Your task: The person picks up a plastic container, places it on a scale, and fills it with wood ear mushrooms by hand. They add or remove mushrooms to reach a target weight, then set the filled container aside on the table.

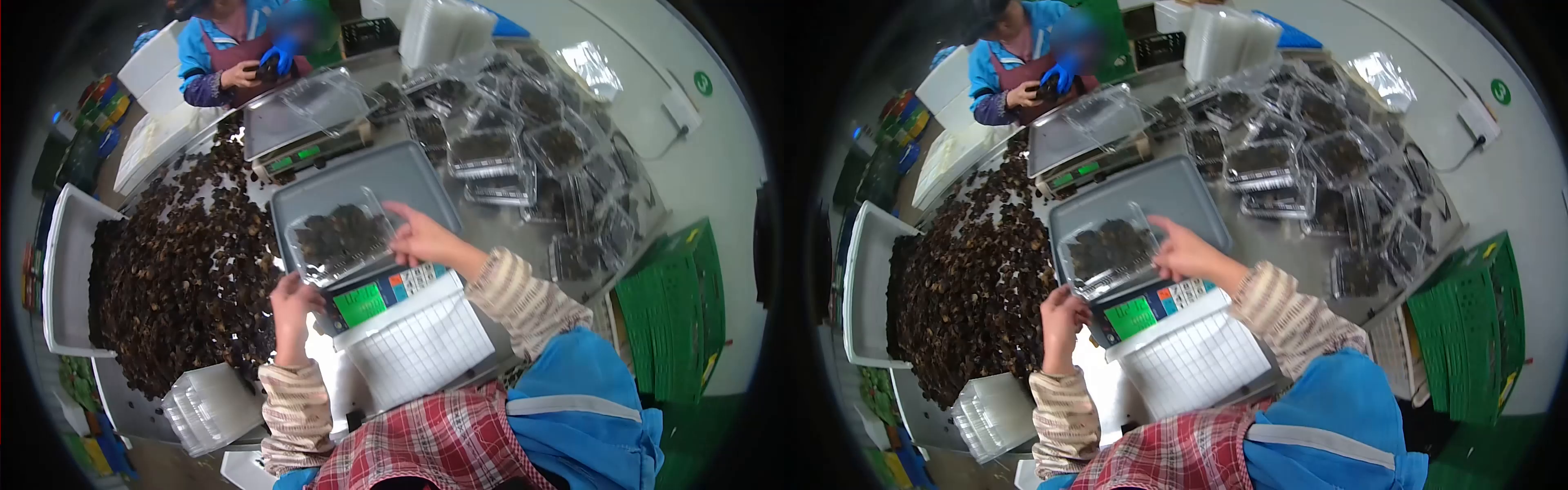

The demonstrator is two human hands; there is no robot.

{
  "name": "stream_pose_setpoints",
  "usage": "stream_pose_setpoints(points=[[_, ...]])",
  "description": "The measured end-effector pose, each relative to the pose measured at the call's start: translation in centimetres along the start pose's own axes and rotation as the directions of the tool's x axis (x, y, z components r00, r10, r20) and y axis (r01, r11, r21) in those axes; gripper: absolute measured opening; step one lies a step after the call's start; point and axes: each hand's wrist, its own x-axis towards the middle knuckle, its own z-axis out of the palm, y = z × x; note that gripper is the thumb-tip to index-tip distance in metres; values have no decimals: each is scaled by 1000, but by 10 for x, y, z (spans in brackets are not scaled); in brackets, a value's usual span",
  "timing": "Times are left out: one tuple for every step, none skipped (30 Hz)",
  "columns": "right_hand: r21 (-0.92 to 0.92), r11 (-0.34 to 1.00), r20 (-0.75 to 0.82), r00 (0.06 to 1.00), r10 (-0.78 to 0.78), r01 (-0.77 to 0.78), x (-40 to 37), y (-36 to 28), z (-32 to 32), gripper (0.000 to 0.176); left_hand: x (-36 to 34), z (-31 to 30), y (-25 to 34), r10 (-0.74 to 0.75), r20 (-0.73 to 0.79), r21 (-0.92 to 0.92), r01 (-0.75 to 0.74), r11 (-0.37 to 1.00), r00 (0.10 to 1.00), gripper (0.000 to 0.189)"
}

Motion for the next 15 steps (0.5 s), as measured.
stream_pose_setpoints(points=[[192, 981, -33, 999, 2, 4, 7, 8, 2, 69, 4, -2, 5, -54, 6, -41, 54, 998, 999, 30], [281, 958, -36, 996, 77, -63, 11, 10, 1, 66, 11, -4, 6, -63, 24, -14, 63, 998, 998, 26], [357, 926, -26, 989, 143, -125, 15, 10, 0, 64, 16, -2, 11, -64, 34, 4, 64, 998, 997, 22], [353, 927, -11, 990, 144, -131, 14, 14, -2, 64, 17, 0, 14, -49, 36, 23, 48, 999, 998, 17], [410, 909, -89, 990, 114, -68, 11, 20, -7, 59, 15, 10, 19, -45, 16, 12, 45, 999, 999, 16], [457, 890, -152, 985, 85, -7, 9, 23, -12, 55, 9, 27, 23, -87, -17, -110, 85, 990, 996, 21], [379, 909, -335, 941, -42, 176, -6, 19, -13, 46, 4, 43, 22, 50, 5, -63, -50, 997, 999, 21], [448, 878, -323, 946, -19, 171, -15, 21, -29, 44, -7, 62, 29, 91, 18, -135, -88, 987, 996, 24], [564, 792, -349, 937, -27, 233, -27, 25, -46, 41, -3, 68, 14, 218, 156, -153, -195, 969, 963, 29], [653, 671, -381, 918, -109, 351, -33, 30, -63, 40, -8, 82, 8, 404, 209, -224, -358, 906, 891, 32], [653, 635, -467, 880, -91, 412, -46, 28, -76, 42, -23, 85, 19, 325, 317, -318, -223, 921, 891, 37], [658, 557, -440, 859, -262, 506, -49, 60, -108, 40, -28, 73, 13, 429, 211, -142, -406, 903, 878, 38], [617, 513, -669, 741, -57, 597, -52, 54, -96, 37, -31, 66, 6, 531, 142, 59, -543, 838, 835, 40], [665, 435, -661, 750, -36, 607, -50, 46, -78, 34, -31, 44, -8, 578, 9, 250, -561, 789, 816, 42], [670, 533, -567, 820, -83, 517, -50, 30, -40, 35, -28, 20, -32, 606, -151, 312, -544, 779, 781, 42]])
